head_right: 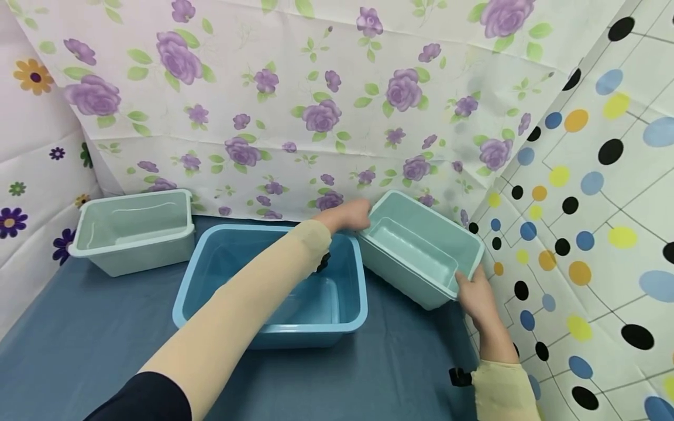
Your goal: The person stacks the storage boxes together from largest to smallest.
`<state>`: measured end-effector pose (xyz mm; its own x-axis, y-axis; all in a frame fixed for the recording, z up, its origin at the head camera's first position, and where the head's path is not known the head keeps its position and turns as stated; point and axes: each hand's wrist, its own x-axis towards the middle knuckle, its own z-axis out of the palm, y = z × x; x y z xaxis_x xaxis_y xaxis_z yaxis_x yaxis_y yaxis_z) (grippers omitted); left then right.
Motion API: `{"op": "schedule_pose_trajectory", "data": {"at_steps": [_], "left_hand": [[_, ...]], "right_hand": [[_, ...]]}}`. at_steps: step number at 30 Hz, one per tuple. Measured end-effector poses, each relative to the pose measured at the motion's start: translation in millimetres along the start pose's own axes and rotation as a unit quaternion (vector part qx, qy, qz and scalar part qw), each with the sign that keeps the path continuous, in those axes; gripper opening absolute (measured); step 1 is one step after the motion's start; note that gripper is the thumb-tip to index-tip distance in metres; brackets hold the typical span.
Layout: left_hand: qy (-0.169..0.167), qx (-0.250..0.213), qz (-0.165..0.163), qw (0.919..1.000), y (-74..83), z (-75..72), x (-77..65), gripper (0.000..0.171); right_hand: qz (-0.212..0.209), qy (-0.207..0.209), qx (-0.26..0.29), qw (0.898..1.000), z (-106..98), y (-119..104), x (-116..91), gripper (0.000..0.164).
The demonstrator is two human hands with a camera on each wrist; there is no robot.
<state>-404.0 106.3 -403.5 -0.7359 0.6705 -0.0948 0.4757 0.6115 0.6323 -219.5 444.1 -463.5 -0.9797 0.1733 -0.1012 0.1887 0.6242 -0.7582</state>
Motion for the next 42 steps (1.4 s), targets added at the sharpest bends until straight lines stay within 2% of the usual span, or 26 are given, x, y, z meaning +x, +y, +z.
{"op": "schedule_pose_trajectory", "data": {"at_steps": [6,10,18,24,35,42], "left_hand": [[0.017,-0.001,-0.013,0.9998,4.2,-2.4,-1.2,0.023],[0.028,-0.002,-0.013,0.9995,5.1,-3.3,-1.3,0.020],[0.054,0.006,-0.014,0.9984,0.5,-5.7,0.7,0.010],[0.064,0.002,-0.014,0.9978,-0.9,-8.0,3.4,0.013],[0.088,-0.008,-0.021,0.9959,9.5,-11.9,-1.8,0.013],[0.103,-0.015,-0.012,0.9946,15.9,-18.2,-5.4,0.015]], "right_hand": [[0.001,0.001,0.010,1.000,-7,-8,-1,0.073],[0.000,0.002,0.015,1.000,-10,-11,-1,0.072],[-0.008,0.016,-0.024,1.000,-16,-23,-1,0.072],[-0.014,0.022,-0.035,0.999,-20,-28,-1,0.071],[-0.010,0.037,-0.047,0.998,-31,-41,-7,0.070],[-0.019,0.043,-0.055,0.997,-37,-48,-9,0.069]]}}
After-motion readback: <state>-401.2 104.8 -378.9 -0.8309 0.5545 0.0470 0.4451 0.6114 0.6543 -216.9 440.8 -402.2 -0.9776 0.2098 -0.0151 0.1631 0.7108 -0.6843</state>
